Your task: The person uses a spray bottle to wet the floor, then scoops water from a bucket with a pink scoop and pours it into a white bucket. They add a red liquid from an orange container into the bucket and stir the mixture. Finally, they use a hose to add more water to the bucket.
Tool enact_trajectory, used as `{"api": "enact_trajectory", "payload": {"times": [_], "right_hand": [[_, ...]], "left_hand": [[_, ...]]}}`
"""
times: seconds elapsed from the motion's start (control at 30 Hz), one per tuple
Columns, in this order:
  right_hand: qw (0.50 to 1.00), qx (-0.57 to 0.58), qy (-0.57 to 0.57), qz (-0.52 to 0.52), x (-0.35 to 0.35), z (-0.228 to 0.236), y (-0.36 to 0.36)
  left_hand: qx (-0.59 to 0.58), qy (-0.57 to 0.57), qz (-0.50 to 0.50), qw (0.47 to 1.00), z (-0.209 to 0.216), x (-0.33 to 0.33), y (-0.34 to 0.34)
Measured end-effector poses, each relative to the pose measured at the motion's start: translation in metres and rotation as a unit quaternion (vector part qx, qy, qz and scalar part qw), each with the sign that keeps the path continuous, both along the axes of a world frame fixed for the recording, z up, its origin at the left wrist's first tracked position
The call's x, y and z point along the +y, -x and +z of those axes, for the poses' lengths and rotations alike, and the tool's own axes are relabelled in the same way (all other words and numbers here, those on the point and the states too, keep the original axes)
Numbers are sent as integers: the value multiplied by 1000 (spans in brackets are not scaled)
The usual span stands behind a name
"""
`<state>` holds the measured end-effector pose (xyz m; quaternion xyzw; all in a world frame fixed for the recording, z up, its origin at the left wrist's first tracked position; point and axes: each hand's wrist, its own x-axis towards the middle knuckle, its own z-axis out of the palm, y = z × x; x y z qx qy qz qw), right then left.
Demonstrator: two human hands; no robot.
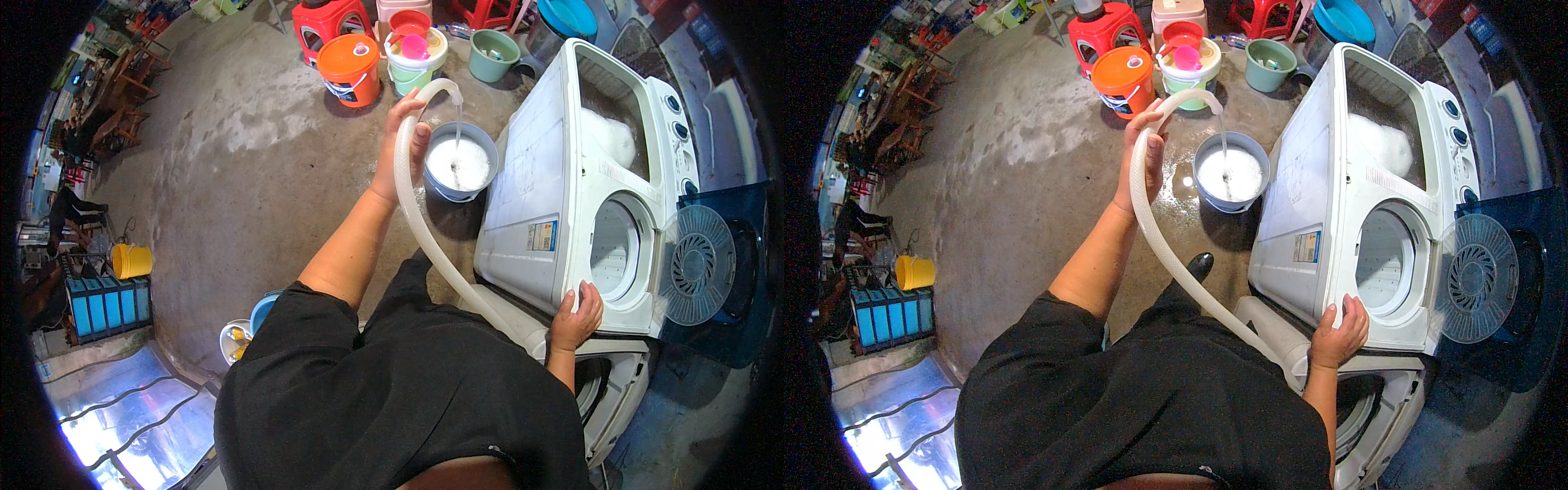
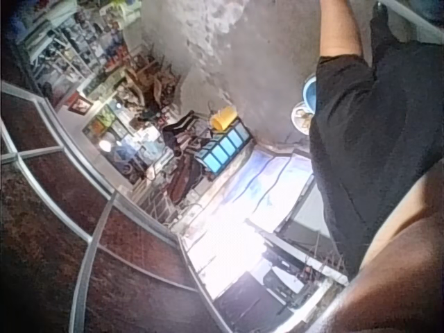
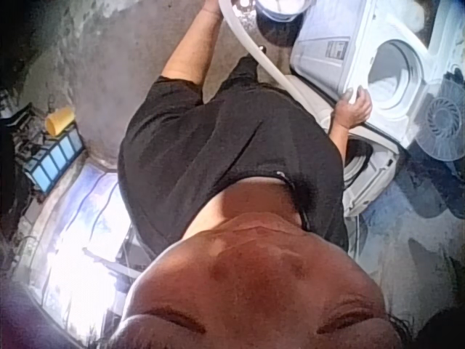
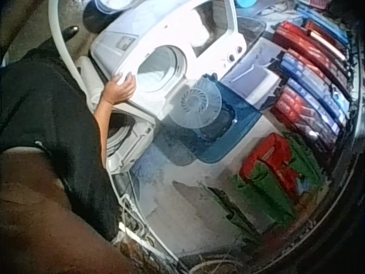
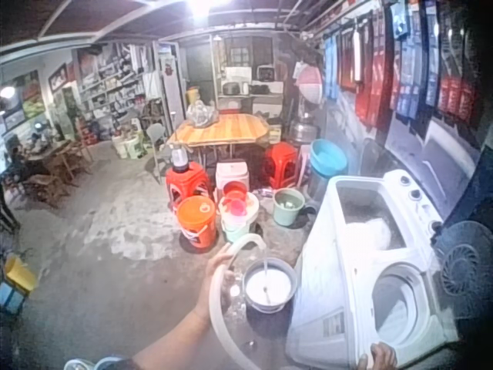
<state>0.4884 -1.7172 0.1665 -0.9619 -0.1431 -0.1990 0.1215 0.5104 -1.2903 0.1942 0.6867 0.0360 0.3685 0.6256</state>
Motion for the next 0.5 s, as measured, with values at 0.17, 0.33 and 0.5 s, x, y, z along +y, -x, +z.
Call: {"api": "enact_trajectory", "payload": {"times": [0.17, 0.33, 0.5], "right_hand": [[1000, 12, 18, -2, -8, -5, -1], [999, 30, -41, 15, -12, -10, -3], [1000, -9, 2, 13, -10, -12, -1]], "left_hand": [[-2, -15, 3, 1000, -7, 1, -1], [-47, -138, 73, 987, -5, 5, -4], [8, -65, 25, 998, 2, 7, 7]]}}
